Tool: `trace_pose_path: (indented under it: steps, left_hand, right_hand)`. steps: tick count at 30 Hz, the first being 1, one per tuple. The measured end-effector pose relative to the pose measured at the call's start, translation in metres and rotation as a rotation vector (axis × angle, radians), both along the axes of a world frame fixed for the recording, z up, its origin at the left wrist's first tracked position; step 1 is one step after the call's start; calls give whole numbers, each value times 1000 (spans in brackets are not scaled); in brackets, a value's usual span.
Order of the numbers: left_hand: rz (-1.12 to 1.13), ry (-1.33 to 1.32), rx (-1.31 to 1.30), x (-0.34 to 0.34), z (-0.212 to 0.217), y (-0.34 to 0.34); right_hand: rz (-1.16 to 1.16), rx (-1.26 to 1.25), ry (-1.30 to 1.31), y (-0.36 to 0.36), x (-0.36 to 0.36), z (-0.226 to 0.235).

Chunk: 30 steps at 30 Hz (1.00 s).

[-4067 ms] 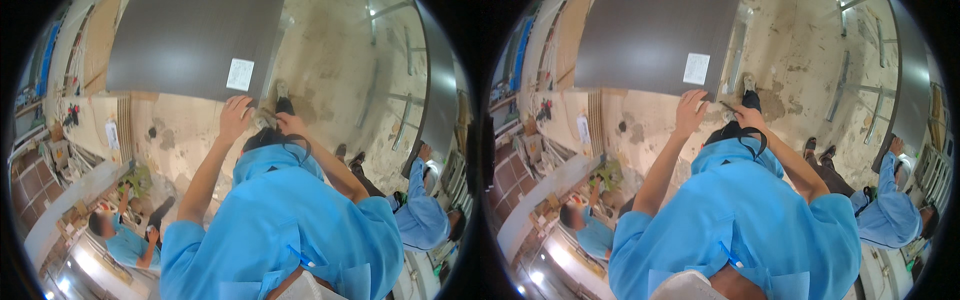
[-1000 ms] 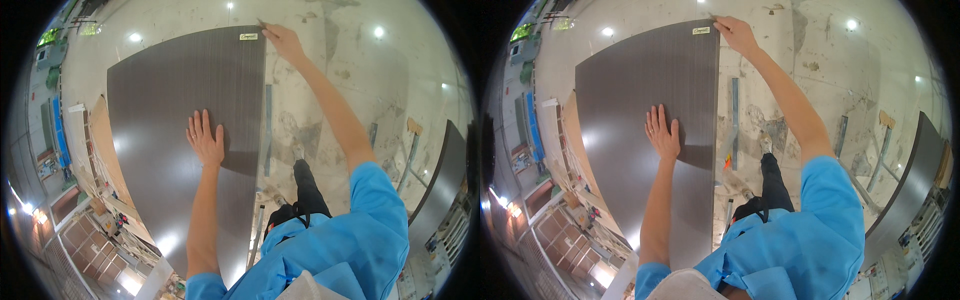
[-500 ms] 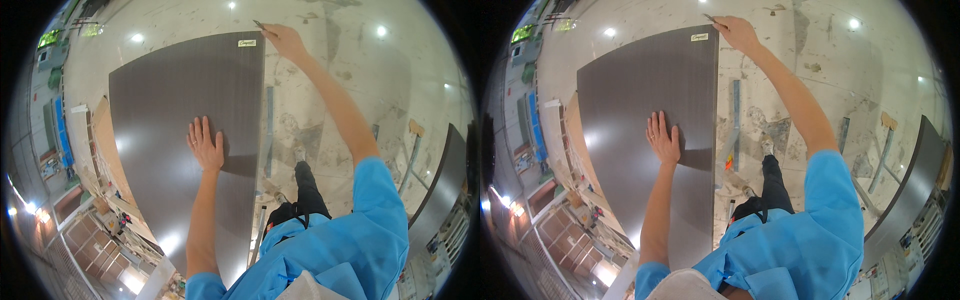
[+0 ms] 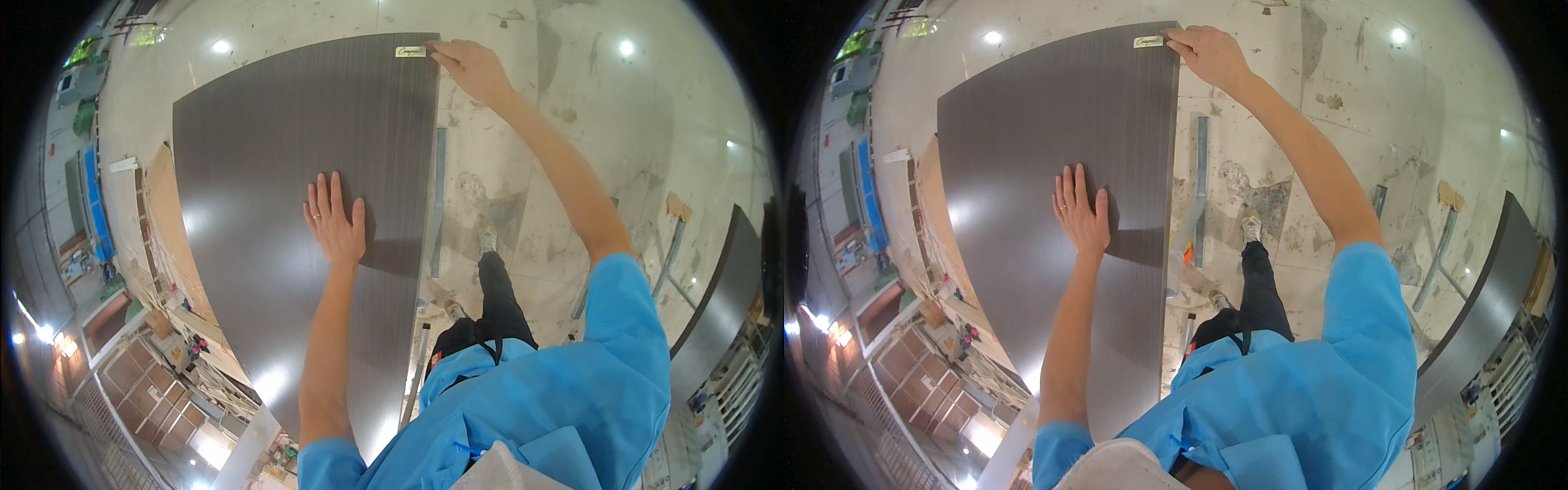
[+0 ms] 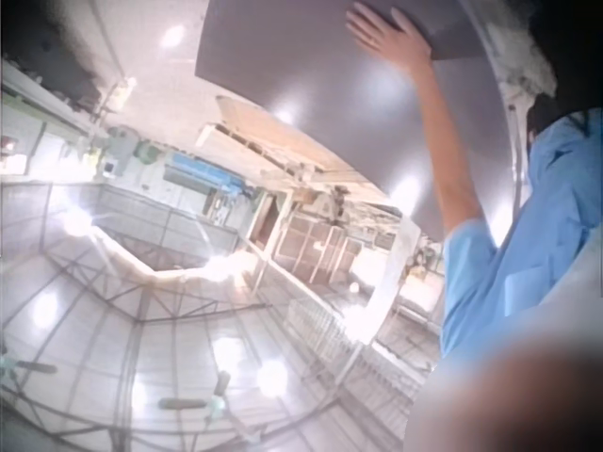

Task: The person scrapes the surface of a large dark panel using a small handheld tool. They hold the panel steady with one hand while scraping along the edges and surface with the other. The person moves around the panel to access different sides.

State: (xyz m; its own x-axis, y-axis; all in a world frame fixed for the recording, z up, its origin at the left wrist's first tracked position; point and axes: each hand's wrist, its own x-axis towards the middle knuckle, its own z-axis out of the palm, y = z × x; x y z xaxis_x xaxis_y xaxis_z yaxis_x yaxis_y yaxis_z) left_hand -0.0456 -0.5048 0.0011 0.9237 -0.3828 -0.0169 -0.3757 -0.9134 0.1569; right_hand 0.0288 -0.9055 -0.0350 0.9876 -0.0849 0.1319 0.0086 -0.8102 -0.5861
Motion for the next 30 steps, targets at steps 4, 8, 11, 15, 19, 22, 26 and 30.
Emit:
trace_pose_path:
  steps: [4,8,11,15,19,22,26,30]
  left_hand:
    - [-10,-19,20,0,-3,0]
    - [-3,-11,28,0,-4,1]
    - [7,12,8,2,-2,0]
    - [-4,-23,-18,1,-1,0]
    - [-21,-40,-11,0,0,1]
    - [-2,-17,-24,-1,-1,1]
    - [0,-38,-37,-1,-3,-1]
    - [2,-38,-31,-1,-3,-1]
  right_hand:
    - [144,-168,10,49,-59,7]
    - [563,-9,62,110,-146,23]
    - [376,31,-24,79,-110,12]
    - [-121,43,-159,-8,7,-11]
    - [-235,452,-108,-21,37,-15]
    - [-248,453,-126,8,3,-19]
    - [-40,252,-182,63,-83,-35]
    - [281,142,-198,134,-200,-28]
